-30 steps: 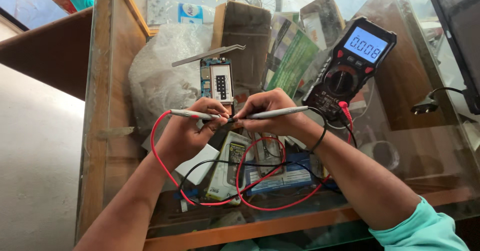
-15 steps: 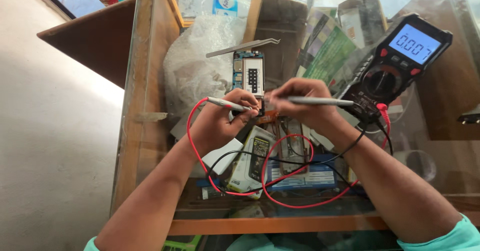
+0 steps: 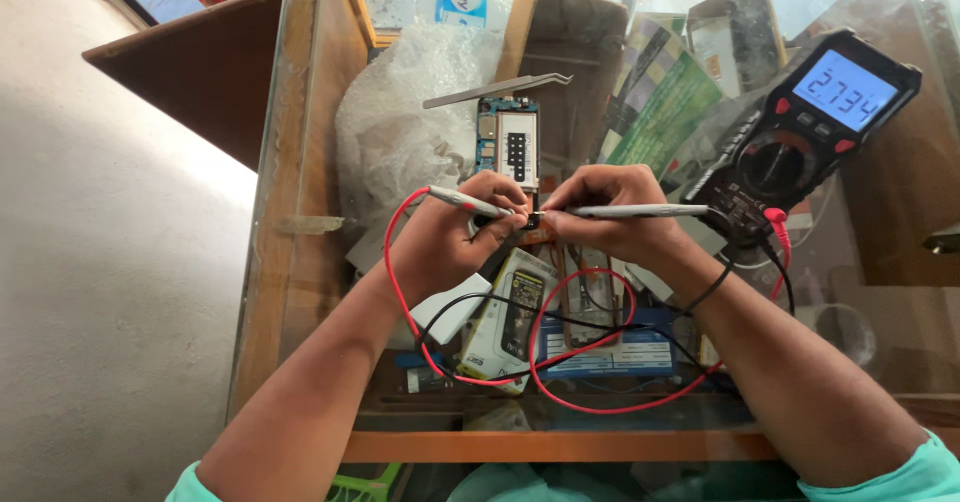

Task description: The person uses multimeter probes to test points on a disassembled smartphone motherboard, then uses tweezers to adjust internal components. The person moves between a glass display counter and a cluttered workbench while handling the phone and multimeter.

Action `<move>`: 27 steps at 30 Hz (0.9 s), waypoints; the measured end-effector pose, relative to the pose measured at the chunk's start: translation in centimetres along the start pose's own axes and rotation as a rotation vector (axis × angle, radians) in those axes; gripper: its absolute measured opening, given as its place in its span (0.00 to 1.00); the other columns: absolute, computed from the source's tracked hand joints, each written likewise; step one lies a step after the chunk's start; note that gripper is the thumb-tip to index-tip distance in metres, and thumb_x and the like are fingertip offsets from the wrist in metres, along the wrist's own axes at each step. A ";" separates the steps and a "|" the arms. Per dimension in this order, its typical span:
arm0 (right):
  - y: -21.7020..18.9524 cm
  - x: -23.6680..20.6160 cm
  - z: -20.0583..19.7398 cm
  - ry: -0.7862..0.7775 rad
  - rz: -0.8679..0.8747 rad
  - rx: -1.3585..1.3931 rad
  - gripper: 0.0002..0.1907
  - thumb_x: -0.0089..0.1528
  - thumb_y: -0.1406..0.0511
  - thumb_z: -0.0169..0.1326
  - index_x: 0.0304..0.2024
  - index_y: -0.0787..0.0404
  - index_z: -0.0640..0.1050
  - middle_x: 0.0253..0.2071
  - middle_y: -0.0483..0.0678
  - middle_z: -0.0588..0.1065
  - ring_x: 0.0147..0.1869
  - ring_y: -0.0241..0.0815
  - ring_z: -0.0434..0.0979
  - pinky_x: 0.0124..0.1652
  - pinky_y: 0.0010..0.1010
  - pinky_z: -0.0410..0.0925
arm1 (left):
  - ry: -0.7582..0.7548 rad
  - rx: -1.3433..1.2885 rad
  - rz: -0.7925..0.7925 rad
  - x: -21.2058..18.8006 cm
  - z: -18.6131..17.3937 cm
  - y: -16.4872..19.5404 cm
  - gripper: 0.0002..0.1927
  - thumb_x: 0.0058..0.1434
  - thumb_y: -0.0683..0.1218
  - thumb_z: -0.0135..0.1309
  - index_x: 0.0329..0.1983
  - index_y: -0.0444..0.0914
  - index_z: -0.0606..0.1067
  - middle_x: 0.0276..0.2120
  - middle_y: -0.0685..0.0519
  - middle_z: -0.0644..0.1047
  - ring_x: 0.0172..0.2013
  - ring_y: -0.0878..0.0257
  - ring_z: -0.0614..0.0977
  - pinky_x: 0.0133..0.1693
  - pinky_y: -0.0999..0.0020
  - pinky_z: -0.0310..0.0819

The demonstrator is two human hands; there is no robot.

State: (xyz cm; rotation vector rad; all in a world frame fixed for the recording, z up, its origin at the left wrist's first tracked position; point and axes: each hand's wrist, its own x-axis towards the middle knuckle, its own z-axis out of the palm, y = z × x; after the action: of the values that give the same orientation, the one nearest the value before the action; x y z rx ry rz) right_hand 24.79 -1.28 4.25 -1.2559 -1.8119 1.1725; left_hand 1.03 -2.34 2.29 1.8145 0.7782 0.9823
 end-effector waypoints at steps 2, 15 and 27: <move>0.0 -0.1 -0.1 -0.021 -0.004 0.069 0.06 0.57 0.68 0.66 0.34 0.66 0.83 0.33 0.47 0.83 0.36 0.28 0.80 0.36 0.21 0.74 | 0.003 -0.004 0.006 0.0 0.0 0.0 0.09 0.66 0.39 0.57 0.49 0.37 0.73 0.39 0.53 0.81 0.44 0.65 0.84 0.46 0.70 0.79; -0.2 0.0 -0.2 -0.102 -0.081 0.136 0.03 0.57 0.72 0.64 0.32 0.67 0.82 0.37 0.50 0.83 0.42 0.33 0.84 0.42 0.24 0.78 | 0.001 -0.009 0.011 0.1 0.0 0.1 0.09 0.67 0.40 0.57 0.48 0.37 0.73 0.39 0.53 0.81 0.44 0.65 0.85 0.46 0.69 0.79; -0.3 0.1 0.1 -0.068 -0.085 0.075 0.05 0.57 0.70 0.67 0.33 0.66 0.83 0.36 0.48 0.84 0.40 0.31 0.83 0.39 0.23 0.77 | -0.016 -0.024 -0.029 0.0 -0.1 0.2 0.09 0.67 0.39 0.57 0.48 0.37 0.74 0.38 0.53 0.81 0.43 0.64 0.85 0.46 0.69 0.79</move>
State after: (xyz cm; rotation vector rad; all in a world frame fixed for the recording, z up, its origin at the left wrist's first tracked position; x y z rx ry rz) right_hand 24.56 -1.27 4.53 -1.0979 -1.8350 1.2370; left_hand 0.98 -2.38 2.53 1.7838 0.7774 0.9535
